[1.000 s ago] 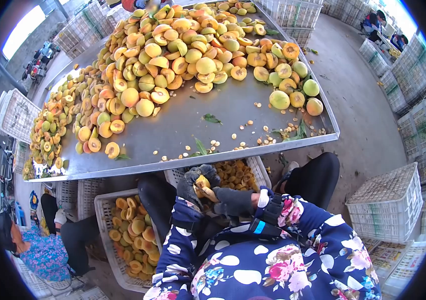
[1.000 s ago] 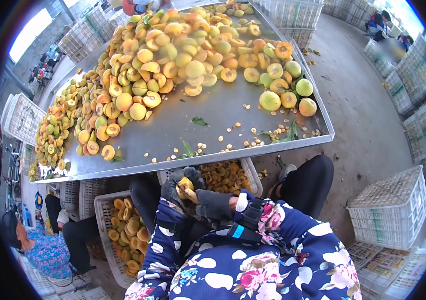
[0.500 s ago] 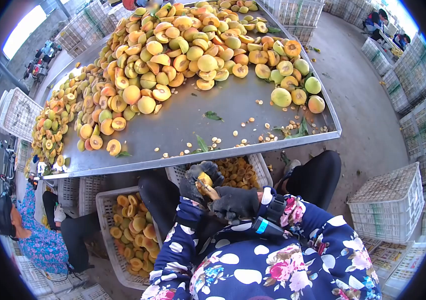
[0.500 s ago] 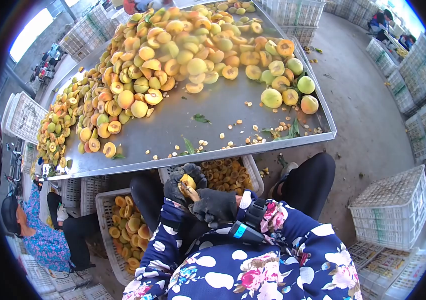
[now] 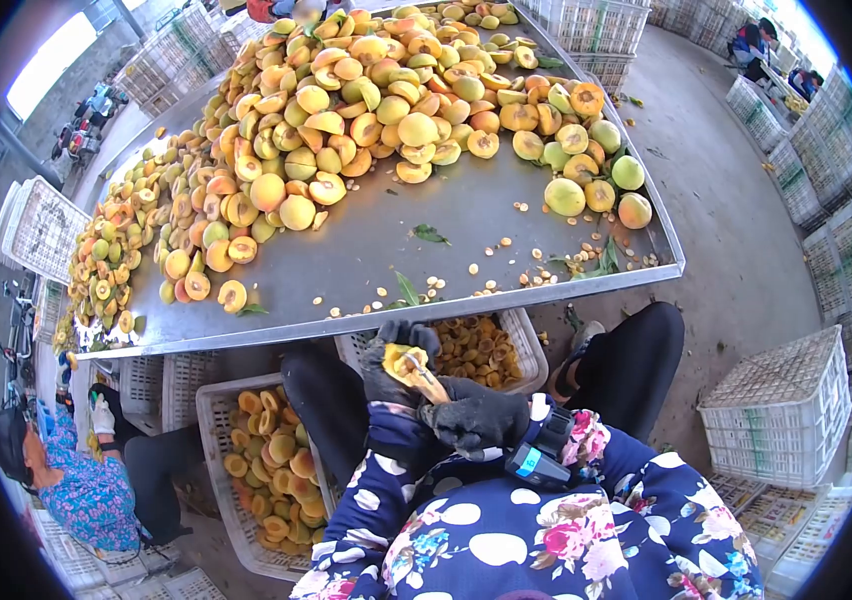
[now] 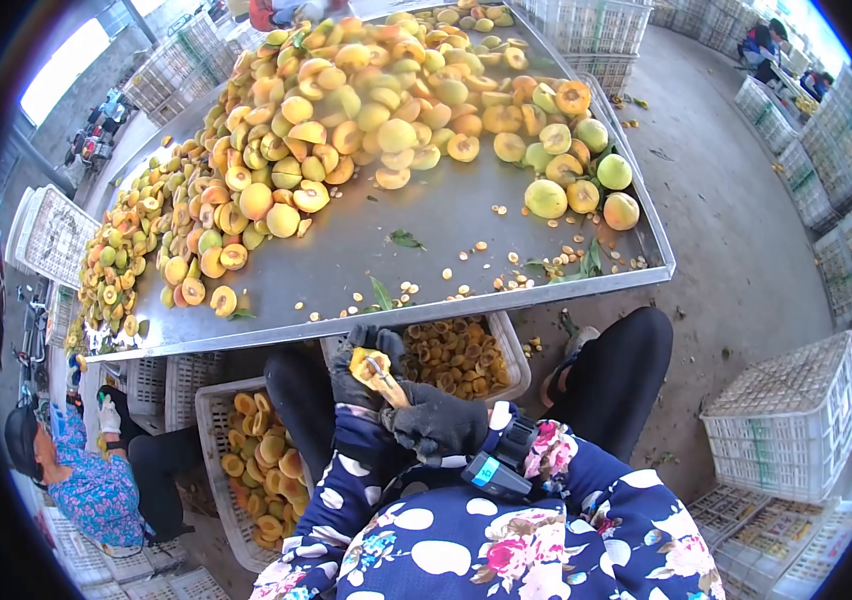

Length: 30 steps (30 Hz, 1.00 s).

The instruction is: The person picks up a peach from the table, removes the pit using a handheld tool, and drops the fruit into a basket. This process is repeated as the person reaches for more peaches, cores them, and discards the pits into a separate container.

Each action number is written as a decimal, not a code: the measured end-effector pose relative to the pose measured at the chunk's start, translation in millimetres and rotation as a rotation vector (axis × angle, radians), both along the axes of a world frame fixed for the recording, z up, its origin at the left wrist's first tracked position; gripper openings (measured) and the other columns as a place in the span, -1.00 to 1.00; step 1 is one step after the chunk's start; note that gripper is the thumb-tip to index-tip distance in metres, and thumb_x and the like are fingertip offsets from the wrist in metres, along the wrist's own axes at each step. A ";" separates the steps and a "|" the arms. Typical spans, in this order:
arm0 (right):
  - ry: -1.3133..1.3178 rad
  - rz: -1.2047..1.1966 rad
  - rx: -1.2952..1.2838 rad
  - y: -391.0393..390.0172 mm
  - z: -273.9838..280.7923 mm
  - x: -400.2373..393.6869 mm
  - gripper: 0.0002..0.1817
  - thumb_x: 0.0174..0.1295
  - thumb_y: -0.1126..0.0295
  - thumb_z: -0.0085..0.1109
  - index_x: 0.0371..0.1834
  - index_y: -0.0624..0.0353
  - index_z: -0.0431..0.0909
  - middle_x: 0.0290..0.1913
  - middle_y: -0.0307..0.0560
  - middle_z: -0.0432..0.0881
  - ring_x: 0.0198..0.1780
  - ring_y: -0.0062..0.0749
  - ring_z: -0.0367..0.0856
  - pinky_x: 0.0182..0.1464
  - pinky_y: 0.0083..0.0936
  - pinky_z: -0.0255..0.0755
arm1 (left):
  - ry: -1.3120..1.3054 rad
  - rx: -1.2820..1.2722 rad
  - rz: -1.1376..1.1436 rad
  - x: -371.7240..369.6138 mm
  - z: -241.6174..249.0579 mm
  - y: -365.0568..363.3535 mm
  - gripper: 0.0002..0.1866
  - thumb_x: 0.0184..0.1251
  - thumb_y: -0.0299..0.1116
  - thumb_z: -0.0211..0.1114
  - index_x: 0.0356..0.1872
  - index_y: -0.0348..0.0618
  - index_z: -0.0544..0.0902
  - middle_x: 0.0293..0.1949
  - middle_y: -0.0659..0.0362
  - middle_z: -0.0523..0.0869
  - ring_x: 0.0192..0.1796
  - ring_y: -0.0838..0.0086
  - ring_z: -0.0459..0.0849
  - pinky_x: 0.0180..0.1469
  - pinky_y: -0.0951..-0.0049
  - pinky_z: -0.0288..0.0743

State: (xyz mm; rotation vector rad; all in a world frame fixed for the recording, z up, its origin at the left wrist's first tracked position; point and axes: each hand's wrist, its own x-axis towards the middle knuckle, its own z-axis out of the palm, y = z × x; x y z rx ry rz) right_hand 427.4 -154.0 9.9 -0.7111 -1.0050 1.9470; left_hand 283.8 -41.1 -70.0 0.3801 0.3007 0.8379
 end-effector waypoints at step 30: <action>-0.950 0.278 -0.217 -6.8 -117.9 67.5 -0.65 0.05 0.25 0.07 -0.21 0.29 0.35 -0.43 0.00 0.53 -0.52 -0.26 0.54 -0.56 -0.39 0.42 | 2.512 1.485 0.296 77.8 122.5 244.3 -0.47 0.09 0.14 0.08 -0.35 -0.20 0.62 -0.28 -0.11 0.58 -0.23 0.06 0.57 -0.13 0.15 0.41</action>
